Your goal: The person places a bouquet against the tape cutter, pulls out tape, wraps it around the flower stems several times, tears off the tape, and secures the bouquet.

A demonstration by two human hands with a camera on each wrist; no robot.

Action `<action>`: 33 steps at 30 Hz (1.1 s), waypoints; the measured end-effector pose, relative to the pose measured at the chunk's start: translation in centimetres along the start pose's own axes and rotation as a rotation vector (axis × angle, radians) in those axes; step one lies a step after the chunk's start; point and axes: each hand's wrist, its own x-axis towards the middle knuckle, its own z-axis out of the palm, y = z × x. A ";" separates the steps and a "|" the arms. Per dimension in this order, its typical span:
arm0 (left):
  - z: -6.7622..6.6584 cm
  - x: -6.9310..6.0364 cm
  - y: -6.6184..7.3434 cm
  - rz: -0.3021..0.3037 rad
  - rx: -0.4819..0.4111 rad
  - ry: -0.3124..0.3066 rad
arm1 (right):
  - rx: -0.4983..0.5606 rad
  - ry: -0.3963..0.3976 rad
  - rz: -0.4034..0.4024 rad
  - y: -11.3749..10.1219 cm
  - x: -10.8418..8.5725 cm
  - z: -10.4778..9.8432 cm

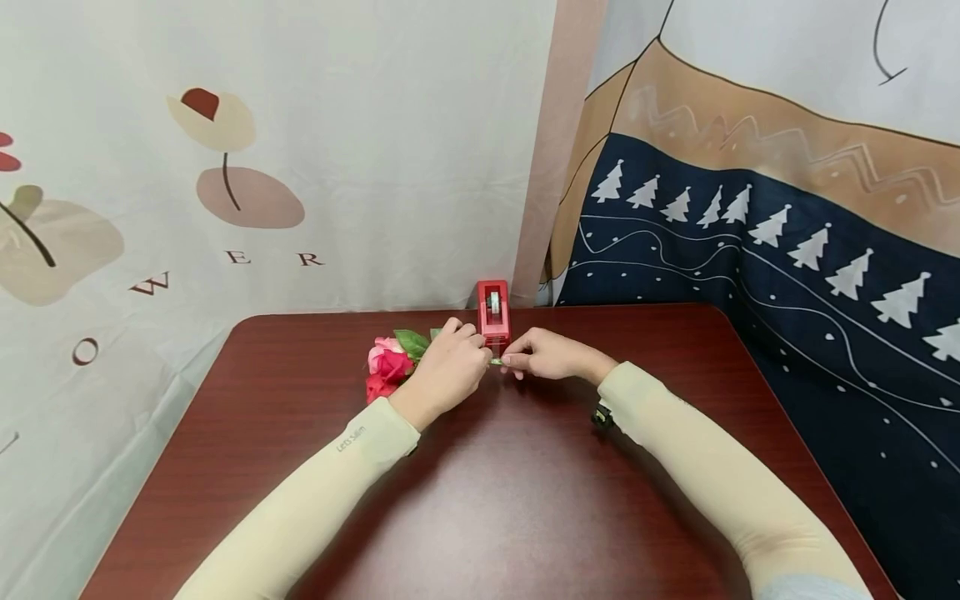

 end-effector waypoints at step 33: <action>-0.7 2.6 -3.2 -0.173 -0.636 -0.530 | -0.541 0.409 -0.188 -0.5 -1.8 3.6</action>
